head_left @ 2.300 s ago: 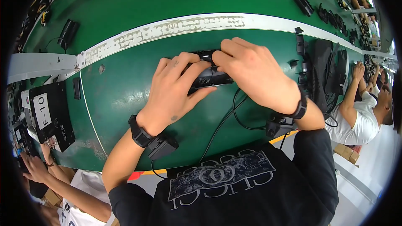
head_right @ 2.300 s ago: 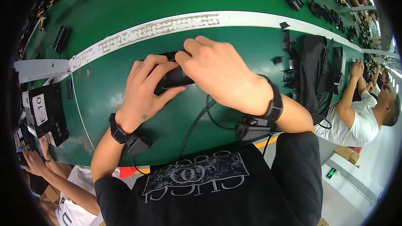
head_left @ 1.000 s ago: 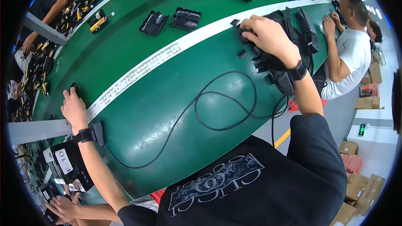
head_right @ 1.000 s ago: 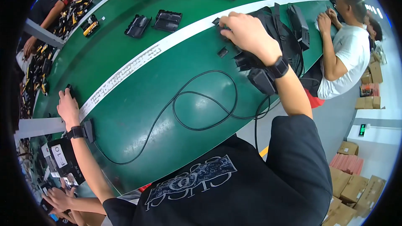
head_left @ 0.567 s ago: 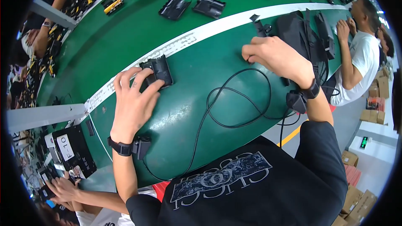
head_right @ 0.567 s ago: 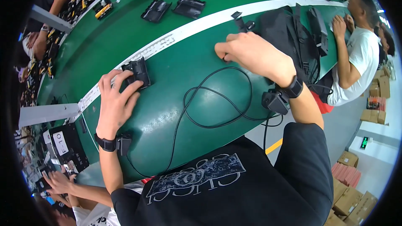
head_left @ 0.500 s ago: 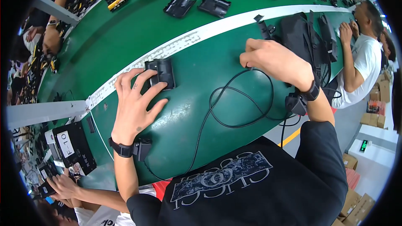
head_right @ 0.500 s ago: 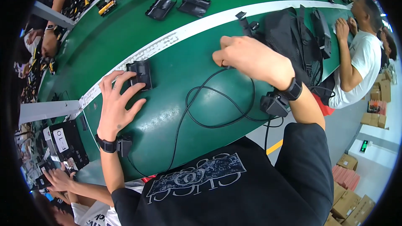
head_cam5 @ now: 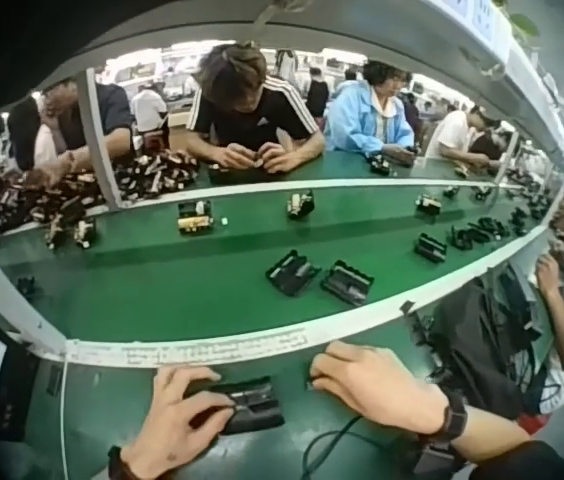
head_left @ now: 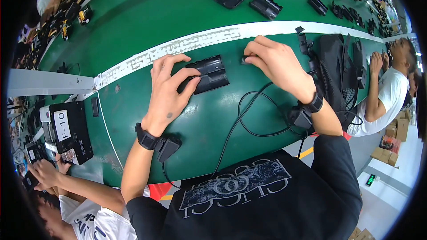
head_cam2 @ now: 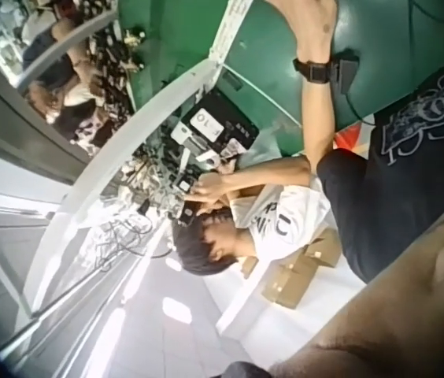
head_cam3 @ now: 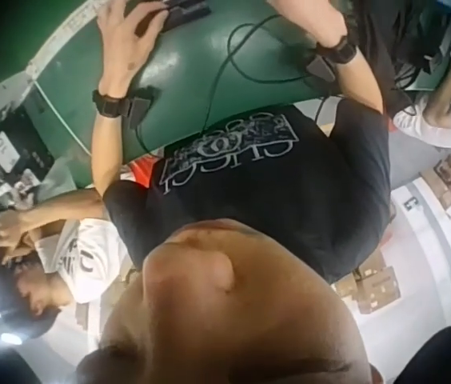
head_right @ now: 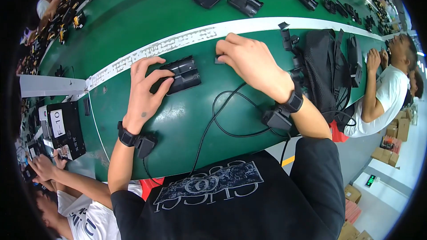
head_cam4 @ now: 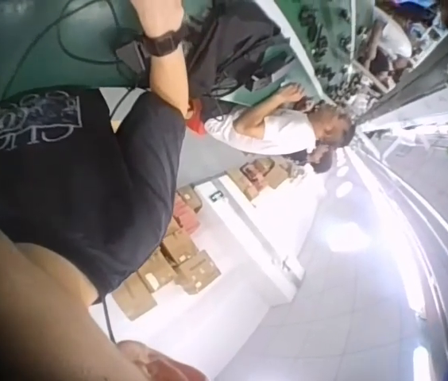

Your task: The person picks up a black plastic housing, inserts a small component into it, and presses the components together by hand. They then place the assembled unit onto a long row of similar units on the table and repeat the process.

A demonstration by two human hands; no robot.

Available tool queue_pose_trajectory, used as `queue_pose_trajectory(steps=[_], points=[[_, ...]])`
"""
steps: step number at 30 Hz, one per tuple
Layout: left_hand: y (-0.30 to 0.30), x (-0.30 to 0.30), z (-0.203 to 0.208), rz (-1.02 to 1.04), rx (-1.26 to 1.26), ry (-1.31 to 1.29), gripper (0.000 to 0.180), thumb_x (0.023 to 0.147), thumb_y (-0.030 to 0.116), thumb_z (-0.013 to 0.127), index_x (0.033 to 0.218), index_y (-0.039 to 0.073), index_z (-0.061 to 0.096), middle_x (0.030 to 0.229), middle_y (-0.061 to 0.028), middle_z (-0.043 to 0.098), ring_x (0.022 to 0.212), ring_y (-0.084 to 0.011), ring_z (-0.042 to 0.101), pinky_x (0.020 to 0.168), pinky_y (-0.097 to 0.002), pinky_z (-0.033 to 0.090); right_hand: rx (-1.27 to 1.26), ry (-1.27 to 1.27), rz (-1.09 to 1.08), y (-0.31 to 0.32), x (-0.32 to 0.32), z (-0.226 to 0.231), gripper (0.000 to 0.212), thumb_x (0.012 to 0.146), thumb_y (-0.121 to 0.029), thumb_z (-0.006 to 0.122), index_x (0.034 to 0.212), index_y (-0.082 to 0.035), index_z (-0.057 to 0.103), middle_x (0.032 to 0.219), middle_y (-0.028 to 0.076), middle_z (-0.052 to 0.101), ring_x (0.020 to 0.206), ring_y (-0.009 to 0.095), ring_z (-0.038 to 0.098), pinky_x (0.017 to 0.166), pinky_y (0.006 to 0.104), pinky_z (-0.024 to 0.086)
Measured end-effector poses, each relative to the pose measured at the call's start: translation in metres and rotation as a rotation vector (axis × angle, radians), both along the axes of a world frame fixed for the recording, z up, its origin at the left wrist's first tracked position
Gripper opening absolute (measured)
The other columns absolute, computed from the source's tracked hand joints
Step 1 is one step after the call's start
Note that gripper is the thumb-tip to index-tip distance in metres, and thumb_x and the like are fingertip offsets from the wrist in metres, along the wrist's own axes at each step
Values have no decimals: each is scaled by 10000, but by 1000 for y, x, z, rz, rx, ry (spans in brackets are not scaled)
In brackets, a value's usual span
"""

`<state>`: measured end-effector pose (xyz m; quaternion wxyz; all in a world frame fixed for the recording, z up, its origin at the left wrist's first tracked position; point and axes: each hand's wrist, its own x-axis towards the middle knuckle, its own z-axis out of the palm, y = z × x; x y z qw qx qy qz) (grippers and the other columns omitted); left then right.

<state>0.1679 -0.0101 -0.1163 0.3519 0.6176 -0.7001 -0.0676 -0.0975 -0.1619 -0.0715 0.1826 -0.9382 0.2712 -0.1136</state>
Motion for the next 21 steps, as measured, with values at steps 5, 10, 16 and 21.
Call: queue_pose_trajectory(steps=[5, 10, 16, 21], points=[[-10, 12, -6, 110, 72, 28, 111, 895, 143, 801, 997, 104, 780, 1246, -72, 664, 1132, -298, 620, 1037, -462, 436, 48, -63, 18, 11, 11, -5, 163, 955, -147, 741, 1054, -60, 645, 977, 118, 629, 877, 378, 662, 743, 449, 525], [-55, 59, -1, 385, -178, 222, 339, 954, 151, 721, 1287, 100, 683, 1286, -141, 676, 1125, -306, 661, 1037, -480, 485, 76, -67, 13, 2, 11, -13, 135, 960, -105, 728, 1017, -47, 619, 953, 125, 614, 838, 370, 653, 728, 441, 512], [-61, 182, 2, 671, 28, -856, 459, 989, 161, 659, 1439, 85, 604, 1406, -177, 636, 1241, -381, 632, 1062, -626, 464, 199, -82, -7, -2, 14, -13, 134, 965, -67, 718, 1013, -38, 597, 918, 136, 594, 795, 367, 628, 699, 433, 491], [-101, 266, 1, 1197, 908, -1056, 504, 1024, 240, 593, 1495, 62, 591, 1566, -204, 547, 1360, -452, 567, 1120, -818, 326, 101, -101, 19, -1, 15, -22, 161, 964, -75, 722, 1008, -36, 572, 912, 150, 601, 792, 370, 639, 694, 433, 497]])
